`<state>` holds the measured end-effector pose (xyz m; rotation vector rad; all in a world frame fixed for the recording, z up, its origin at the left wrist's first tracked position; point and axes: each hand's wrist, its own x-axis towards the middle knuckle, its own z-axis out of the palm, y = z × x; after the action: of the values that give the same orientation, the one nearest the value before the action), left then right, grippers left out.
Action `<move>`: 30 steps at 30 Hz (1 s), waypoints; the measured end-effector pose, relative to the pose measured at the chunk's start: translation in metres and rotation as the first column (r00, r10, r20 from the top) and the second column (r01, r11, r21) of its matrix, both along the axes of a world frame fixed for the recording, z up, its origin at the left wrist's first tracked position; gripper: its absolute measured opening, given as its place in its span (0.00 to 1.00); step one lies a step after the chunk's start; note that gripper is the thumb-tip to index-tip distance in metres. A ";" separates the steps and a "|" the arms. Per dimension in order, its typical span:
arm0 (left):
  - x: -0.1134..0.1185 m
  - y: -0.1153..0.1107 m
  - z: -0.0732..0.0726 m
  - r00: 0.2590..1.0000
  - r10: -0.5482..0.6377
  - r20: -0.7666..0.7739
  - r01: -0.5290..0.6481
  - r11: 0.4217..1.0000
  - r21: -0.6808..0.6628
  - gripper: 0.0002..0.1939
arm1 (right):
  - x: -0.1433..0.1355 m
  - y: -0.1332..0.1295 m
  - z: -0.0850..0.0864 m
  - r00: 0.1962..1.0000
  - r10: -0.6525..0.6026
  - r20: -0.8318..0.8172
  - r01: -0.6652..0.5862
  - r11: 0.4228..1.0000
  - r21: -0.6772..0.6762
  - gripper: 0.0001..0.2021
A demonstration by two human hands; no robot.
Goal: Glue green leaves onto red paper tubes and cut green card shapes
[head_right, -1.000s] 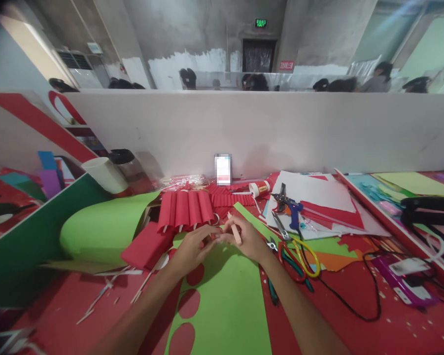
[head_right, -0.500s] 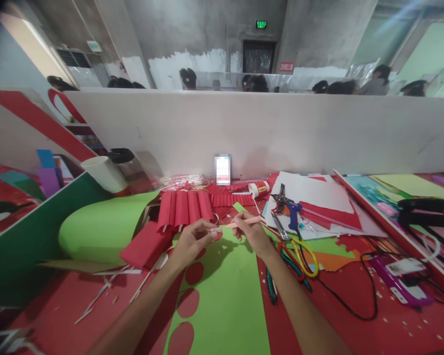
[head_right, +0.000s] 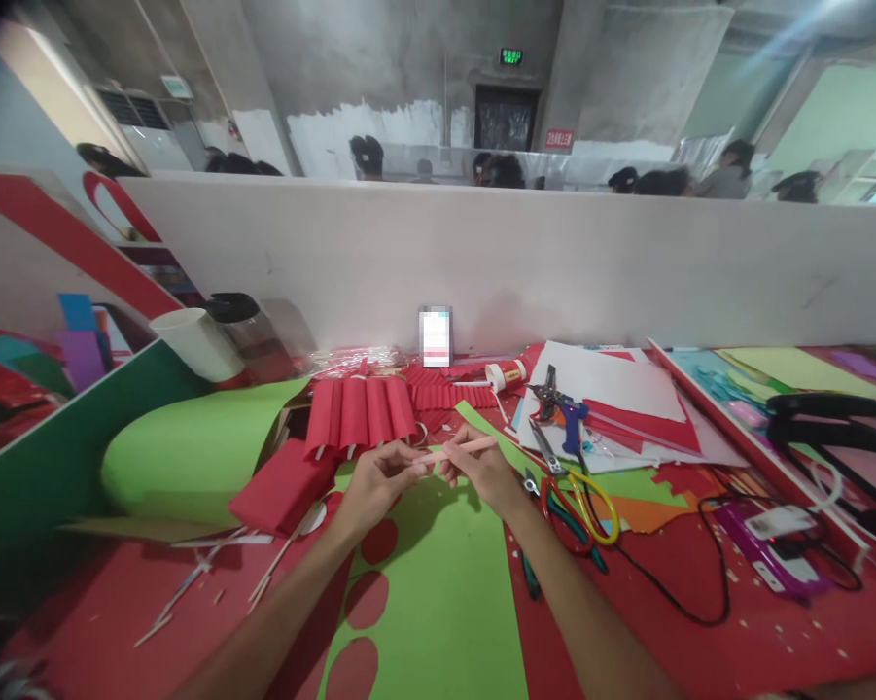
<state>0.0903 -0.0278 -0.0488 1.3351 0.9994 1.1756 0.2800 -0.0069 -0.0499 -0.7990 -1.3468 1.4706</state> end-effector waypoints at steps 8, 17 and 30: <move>0.002 0.002 -0.010 0.999 -0.030 -0.042 0.031 0.999 0.022 0.18 | 0.002 -0.001 0.001 0.990 -0.015 0.143 0.001 0.996 0.094 0.16; -0.020 0.009 0.006 0.764 0.049 -0.643 0.130 0.965 0.229 0.12 | 0.020 0.001 0.025 0.773 -0.250 0.583 0.003 0.920 0.391 0.08; -0.022 0.005 -0.002 0.381 -0.011 -0.924 0.241 0.967 0.087 0.26 | 0.035 0.013 -0.002 0.175 -0.378 0.909 -0.135 0.906 0.402 0.20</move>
<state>0.0680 -0.0227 -0.0504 2.3064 1.5214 0.2853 0.3150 0.0065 -0.0519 -1.6825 -2.3581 0.2547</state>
